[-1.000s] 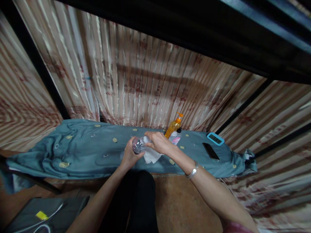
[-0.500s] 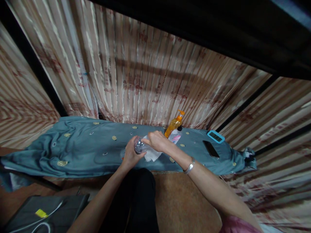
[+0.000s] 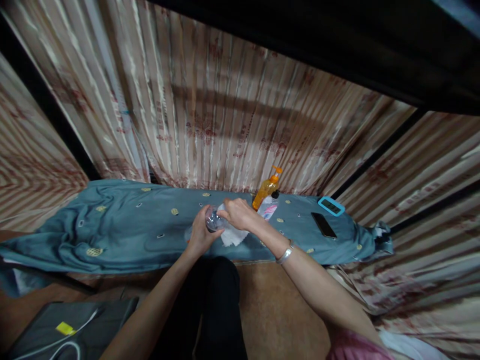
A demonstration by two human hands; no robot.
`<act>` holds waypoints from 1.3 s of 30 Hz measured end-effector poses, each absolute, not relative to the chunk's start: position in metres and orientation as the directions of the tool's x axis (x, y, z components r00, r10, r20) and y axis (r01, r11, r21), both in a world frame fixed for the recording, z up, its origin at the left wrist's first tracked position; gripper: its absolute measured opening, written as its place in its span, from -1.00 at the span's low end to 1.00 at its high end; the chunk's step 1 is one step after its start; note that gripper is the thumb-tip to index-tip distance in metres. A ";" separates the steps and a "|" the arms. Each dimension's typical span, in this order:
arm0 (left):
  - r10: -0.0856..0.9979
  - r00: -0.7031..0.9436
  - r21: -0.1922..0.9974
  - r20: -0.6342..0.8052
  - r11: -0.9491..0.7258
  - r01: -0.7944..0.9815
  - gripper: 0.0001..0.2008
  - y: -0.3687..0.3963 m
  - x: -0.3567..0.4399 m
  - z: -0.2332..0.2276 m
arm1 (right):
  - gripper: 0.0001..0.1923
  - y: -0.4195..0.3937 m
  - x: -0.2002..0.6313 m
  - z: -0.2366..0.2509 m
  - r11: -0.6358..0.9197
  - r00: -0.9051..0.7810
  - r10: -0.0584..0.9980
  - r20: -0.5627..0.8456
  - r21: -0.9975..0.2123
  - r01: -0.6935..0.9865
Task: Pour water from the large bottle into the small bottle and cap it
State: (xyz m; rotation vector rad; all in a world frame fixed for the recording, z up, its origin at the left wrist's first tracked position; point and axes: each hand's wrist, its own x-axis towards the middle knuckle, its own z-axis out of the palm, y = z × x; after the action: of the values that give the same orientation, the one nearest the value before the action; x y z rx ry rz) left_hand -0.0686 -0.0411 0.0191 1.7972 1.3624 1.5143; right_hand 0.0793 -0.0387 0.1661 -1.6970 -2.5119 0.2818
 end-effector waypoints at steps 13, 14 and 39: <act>0.905 -0.239 0.923 0.351 -0.292 0.249 -0.16 -0.026 -0.099 0.035 | -0.58 -0.032 0.093 0.048 0.088 -0.082 0.996 0.034 -0.534 0.841; 0.909 -0.245 0.930 0.338 -0.282 0.237 -0.16 -0.025 -0.099 0.035 | -0.56 -0.037 0.090 0.033 0.060 -0.053 0.998 0.029 -0.546 0.836; 0.944 -0.128 0.945 0.304 -0.283 0.164 -0.33 -0.020 -0.071 0.024 | -0.46 -0.051 0.033 0.047 0.254 0.137 0.952 0.274 -0.956 0.145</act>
State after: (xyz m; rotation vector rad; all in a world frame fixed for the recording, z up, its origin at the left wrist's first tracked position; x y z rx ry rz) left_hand -0.0710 -0.0204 0.0238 1.4660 1.2757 1.4771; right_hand 0.0328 -0.0515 0.0473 -1.1661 -1.2980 0.8358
